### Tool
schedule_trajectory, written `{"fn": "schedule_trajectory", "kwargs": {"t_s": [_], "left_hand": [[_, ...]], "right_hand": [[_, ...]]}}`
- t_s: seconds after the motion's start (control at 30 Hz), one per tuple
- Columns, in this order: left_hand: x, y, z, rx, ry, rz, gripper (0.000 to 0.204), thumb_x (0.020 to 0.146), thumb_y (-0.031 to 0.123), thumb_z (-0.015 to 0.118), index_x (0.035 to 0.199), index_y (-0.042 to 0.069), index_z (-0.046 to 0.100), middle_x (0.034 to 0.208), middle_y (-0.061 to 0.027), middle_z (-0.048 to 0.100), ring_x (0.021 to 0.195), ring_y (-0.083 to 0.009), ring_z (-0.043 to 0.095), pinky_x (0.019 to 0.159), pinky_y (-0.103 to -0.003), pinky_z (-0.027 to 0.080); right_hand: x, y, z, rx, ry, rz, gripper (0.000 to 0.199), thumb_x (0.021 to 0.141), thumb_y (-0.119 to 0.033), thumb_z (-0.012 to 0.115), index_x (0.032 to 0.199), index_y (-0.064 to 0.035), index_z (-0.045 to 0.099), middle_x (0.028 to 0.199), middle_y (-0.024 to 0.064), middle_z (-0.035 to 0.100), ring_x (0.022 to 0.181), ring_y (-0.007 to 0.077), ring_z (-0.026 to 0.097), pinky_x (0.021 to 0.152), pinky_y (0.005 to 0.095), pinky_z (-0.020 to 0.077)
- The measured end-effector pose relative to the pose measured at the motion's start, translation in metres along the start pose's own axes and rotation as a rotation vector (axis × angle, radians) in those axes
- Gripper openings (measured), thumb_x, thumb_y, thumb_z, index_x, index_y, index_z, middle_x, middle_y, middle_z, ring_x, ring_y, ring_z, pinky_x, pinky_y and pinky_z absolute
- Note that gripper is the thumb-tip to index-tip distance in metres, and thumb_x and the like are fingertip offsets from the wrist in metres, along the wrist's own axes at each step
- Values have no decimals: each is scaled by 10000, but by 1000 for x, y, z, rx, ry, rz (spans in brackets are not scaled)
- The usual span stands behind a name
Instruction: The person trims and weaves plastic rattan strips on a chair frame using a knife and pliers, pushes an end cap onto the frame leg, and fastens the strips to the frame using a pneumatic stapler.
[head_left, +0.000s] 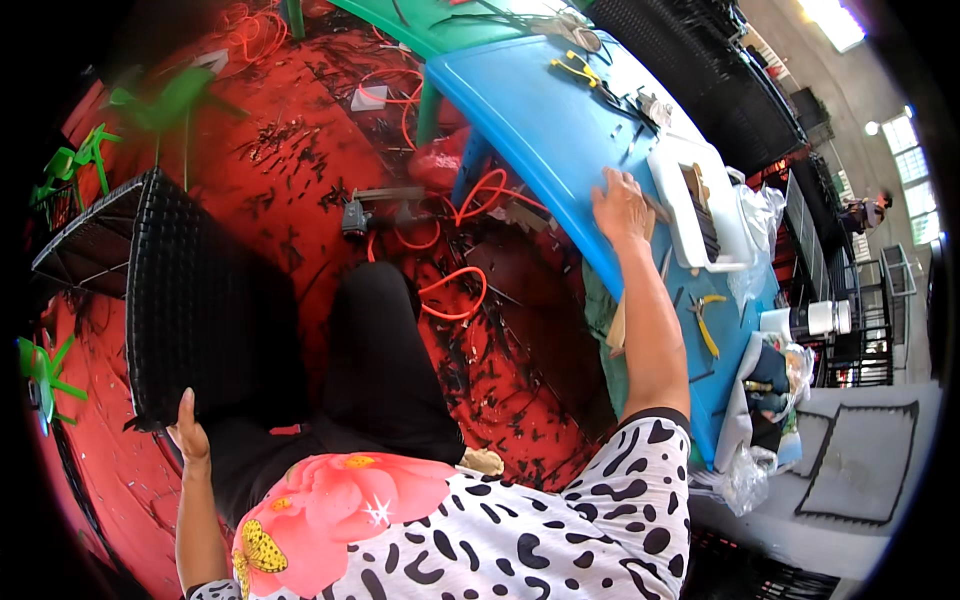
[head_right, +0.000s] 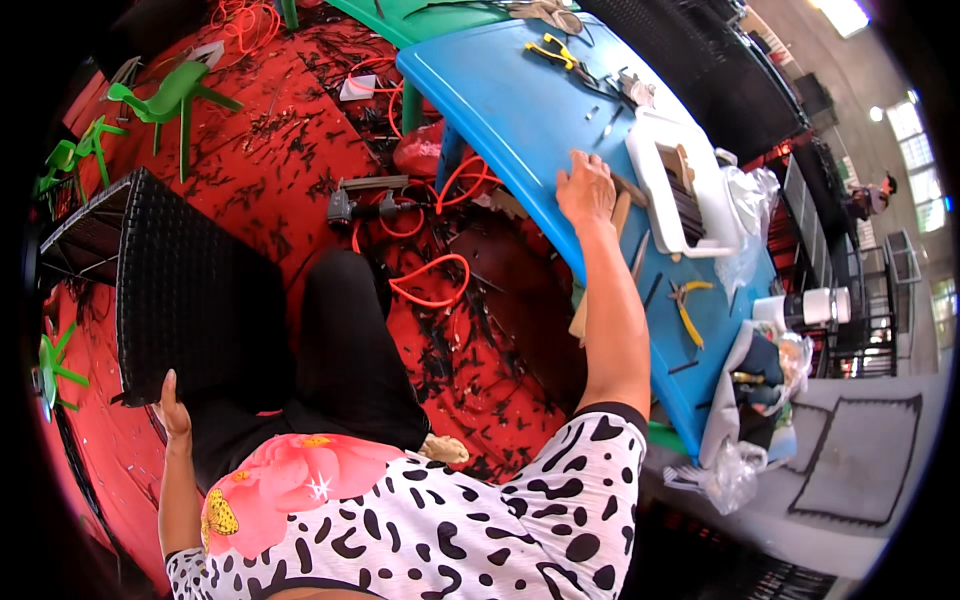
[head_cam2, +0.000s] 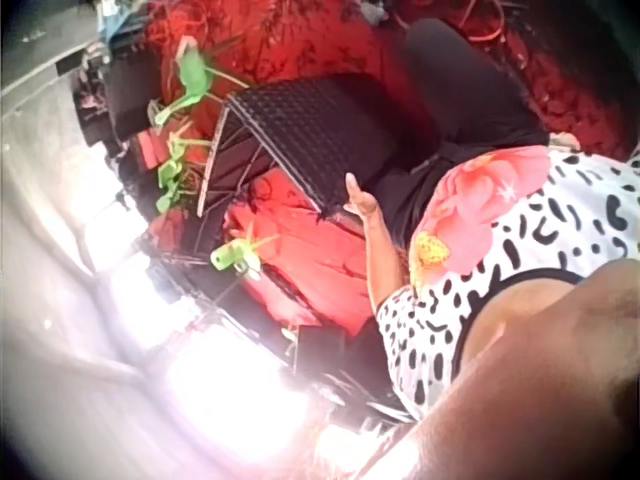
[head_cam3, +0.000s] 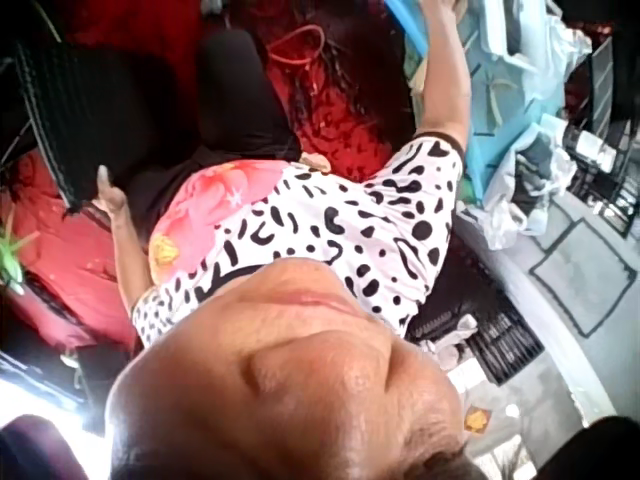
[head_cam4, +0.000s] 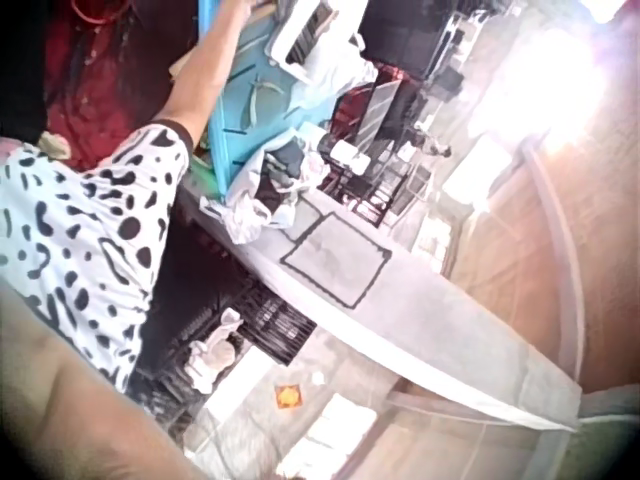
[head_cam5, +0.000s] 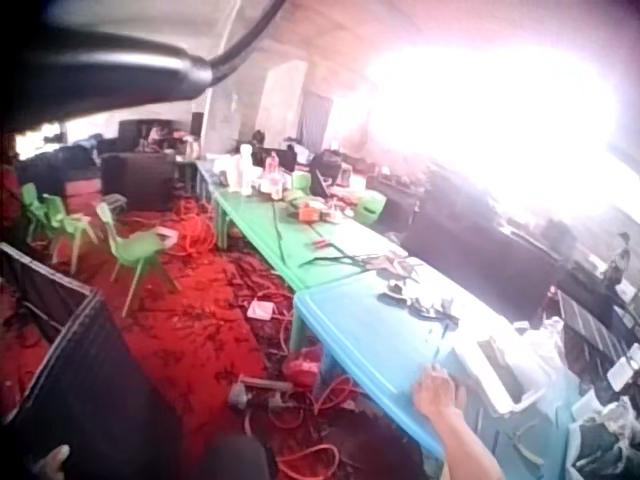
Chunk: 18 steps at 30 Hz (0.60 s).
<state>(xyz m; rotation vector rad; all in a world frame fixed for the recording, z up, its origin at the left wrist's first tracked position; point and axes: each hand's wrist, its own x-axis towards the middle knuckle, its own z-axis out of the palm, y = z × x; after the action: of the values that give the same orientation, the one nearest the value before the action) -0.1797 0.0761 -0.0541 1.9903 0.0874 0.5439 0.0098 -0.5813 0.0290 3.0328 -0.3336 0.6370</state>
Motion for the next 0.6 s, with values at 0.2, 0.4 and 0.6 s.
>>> {"fn": "schedule_trajectory", "kwargs": {"t_s": [0.2, 0.4, 0.6], "left_hand": [[-15, -37, -36, 601, -147, 320, 277, 844, -67, 460, 1100, -42, 562, 1047, -203, 606, 936, -285, 607, 847, -341, 476], [-61, -48, -78, 680, -186, 232, 243, 855, -58, 458, 1071, -72, 568, 1038, -203, 609, 986, -289, 587, 896, -375, 451], [-70, -20, -82, 913, -250, 408, 244, 852, -60, 466, 1074, -71, 565, 1039, -208, 607, 980, -291, 588, 901, -374, 449]], "right_hand": [[77, 3, 31, 217, -58, -11, 320, 786, -207, 566, 1077, -74, 558, 1033, 177, 585, 973, 354, 547, 843, 408, 444], [178, -11, 88, 265, 21, 174, 421, 821, -320, 530, 1175, -93, 515, 1120, 231, 552, 1032, 392, 530, 891, 429, 414], [260, -5, 124, 96, -92, 406, 668, 804, -591, 452, 1315, -167, 379, 1254, 184, 486, 1153, 341, 473, 950, 448, 366]]}}
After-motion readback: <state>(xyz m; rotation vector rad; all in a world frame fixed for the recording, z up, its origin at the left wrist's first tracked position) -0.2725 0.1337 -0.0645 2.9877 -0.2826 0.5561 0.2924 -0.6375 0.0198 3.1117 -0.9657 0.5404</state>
